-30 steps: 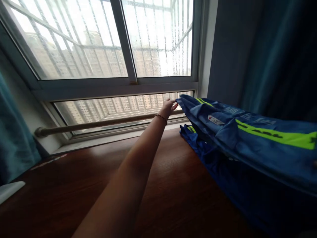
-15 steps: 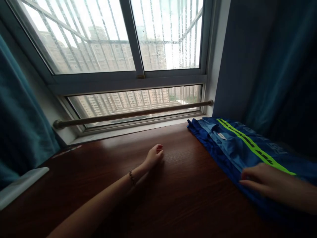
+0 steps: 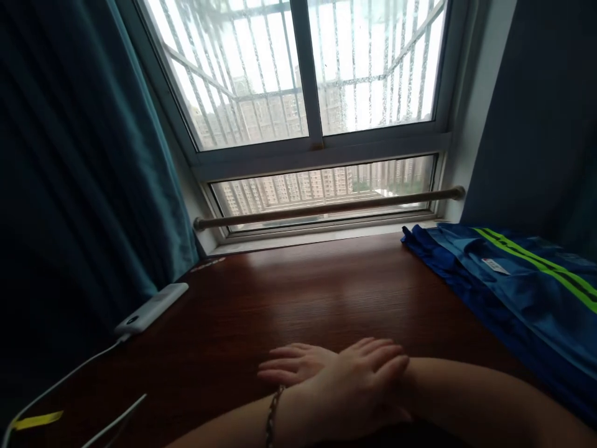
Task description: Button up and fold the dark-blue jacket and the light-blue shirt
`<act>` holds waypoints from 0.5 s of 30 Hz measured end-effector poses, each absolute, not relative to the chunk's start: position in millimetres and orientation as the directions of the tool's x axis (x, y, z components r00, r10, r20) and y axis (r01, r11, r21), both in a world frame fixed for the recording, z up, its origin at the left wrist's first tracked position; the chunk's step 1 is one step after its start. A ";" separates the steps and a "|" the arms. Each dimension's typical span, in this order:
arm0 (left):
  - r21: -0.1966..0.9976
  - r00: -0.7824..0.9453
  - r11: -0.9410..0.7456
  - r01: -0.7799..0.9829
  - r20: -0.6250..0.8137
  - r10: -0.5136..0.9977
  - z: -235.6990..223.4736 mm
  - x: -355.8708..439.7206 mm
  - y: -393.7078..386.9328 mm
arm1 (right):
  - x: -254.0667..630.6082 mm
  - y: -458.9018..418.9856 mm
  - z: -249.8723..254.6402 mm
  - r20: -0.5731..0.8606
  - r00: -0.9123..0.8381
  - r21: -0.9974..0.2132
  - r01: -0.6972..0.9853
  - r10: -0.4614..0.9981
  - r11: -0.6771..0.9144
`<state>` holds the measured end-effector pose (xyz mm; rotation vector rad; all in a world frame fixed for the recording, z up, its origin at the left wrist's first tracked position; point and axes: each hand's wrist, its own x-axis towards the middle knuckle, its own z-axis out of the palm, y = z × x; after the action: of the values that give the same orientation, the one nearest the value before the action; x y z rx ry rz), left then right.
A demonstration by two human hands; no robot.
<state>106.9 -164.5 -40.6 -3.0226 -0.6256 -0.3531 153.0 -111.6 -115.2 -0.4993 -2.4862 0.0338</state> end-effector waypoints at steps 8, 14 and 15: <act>-0.313 0.913 -0.859 0.404 0.201 0.356 -72.9 115.0 -166.9 | 138.5 -95.2 -126.9 0.384 -0.922 -0.085 0.006 0.038 0.996; -0.378 0.920 -0.840 0.390 0.203 0.336 -71.6 117.0 -169.3 | 139.5 -99.8 -125.2 0.376 -0.924 -0.166 0.007 0.070 0.986; -0.383 0.921 -0.838 0.388 0.203 0.334 -72.6 117.6 -169.7 | 139.4 -100.5 -124.6 0.366 -0.928 -0.164 0.016 0.076 0.986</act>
<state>117.6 -169.7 -72.6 -2.6560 -0.5240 -0.1776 139.4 -100.5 -124.6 -0.0656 -2.7518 0.2225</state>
